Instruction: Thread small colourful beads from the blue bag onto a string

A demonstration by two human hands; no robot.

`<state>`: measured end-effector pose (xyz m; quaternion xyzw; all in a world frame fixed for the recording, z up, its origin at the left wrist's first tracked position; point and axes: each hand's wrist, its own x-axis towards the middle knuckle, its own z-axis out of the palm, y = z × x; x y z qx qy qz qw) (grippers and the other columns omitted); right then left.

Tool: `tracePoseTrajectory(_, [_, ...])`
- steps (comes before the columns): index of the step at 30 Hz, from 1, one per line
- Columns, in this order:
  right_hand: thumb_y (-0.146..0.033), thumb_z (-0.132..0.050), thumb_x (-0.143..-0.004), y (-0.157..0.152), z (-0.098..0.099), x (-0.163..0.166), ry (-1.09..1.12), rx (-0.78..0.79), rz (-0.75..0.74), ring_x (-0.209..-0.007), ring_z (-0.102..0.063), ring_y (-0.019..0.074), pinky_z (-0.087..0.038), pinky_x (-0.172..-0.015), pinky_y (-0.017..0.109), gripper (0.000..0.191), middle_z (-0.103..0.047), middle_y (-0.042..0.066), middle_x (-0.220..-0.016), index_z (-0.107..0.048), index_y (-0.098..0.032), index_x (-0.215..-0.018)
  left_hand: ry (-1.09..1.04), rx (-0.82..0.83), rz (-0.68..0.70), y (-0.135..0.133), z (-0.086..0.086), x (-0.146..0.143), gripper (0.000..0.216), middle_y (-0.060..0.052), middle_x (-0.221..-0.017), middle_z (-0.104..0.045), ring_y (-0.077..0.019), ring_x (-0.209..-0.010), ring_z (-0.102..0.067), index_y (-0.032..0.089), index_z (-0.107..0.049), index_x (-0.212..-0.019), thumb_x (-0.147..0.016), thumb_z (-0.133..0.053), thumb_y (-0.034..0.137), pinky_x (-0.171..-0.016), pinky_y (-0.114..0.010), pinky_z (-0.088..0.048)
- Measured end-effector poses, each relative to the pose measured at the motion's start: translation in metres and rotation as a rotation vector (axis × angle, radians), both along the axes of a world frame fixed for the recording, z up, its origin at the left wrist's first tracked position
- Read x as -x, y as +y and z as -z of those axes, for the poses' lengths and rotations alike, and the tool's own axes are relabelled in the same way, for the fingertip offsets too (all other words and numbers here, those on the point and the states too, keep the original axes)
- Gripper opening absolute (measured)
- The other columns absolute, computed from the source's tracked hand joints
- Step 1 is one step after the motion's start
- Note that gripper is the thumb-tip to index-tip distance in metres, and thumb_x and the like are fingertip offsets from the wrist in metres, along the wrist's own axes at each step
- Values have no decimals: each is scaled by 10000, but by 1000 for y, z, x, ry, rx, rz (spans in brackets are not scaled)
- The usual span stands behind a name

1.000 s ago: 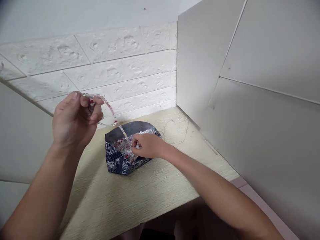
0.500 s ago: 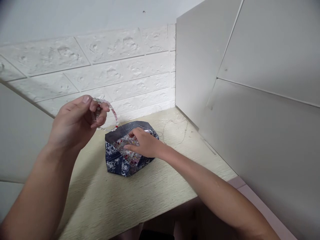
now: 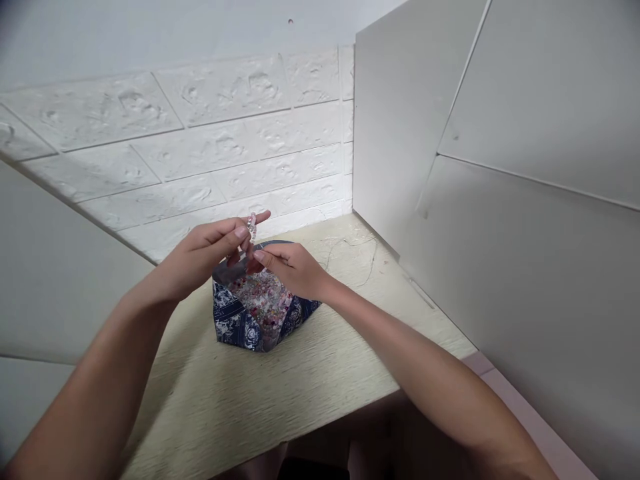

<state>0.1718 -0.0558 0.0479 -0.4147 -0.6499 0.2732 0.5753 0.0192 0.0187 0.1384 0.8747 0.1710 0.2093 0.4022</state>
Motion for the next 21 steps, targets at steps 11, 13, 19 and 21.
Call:
tracePoseTrajectory(11, [-393,-450,-953,0,-3,0,2,-52,-75,-836,-647,119,-477,-825,287,335,-704,30,-823,-668,-166,-838,26,207,62,7,8,-3,304,-30,-690,-626,-107,-600,-542,169,-591,-700,-910,-509,373,-541,-215,-412])
tracePoseTrajectory(13, [-397,-465,-946,0,-1,0,-24,-28,-70,-812,-646,119,-479,-783,277,329,-705,31,-810,-671,-163,-842,-153,384,19,8,7,-4,280,-47,-747,-650,-99,-598,-552,161,-571,-660,-882,-558,332,-534,-210,-427])
tracePoseTrajectory(19, [-378,-435,-958,3,9,-2,-105,84,-116,-810,-654,133,-484,-756,283,341,-711,50,-831,-680,-151,-895,-514,688,8,7,-6,0,285,-63,-864,-637,-87,-730,-588,152,-543,-613,-883,-562,241,-576,-158,-473])
tracePoseTrajectory(21, [-366,-424,-963,4,10,-4,-85,92,-124,-838,-657,137,-487,-781,292,342,-713,59,-864,-684,-149,-916,-560,684,3,5,-8,2,285,-58,-861,-631,-90,-747,-585,159,-545,-622,-893,-549,249,-567,-158,-468])
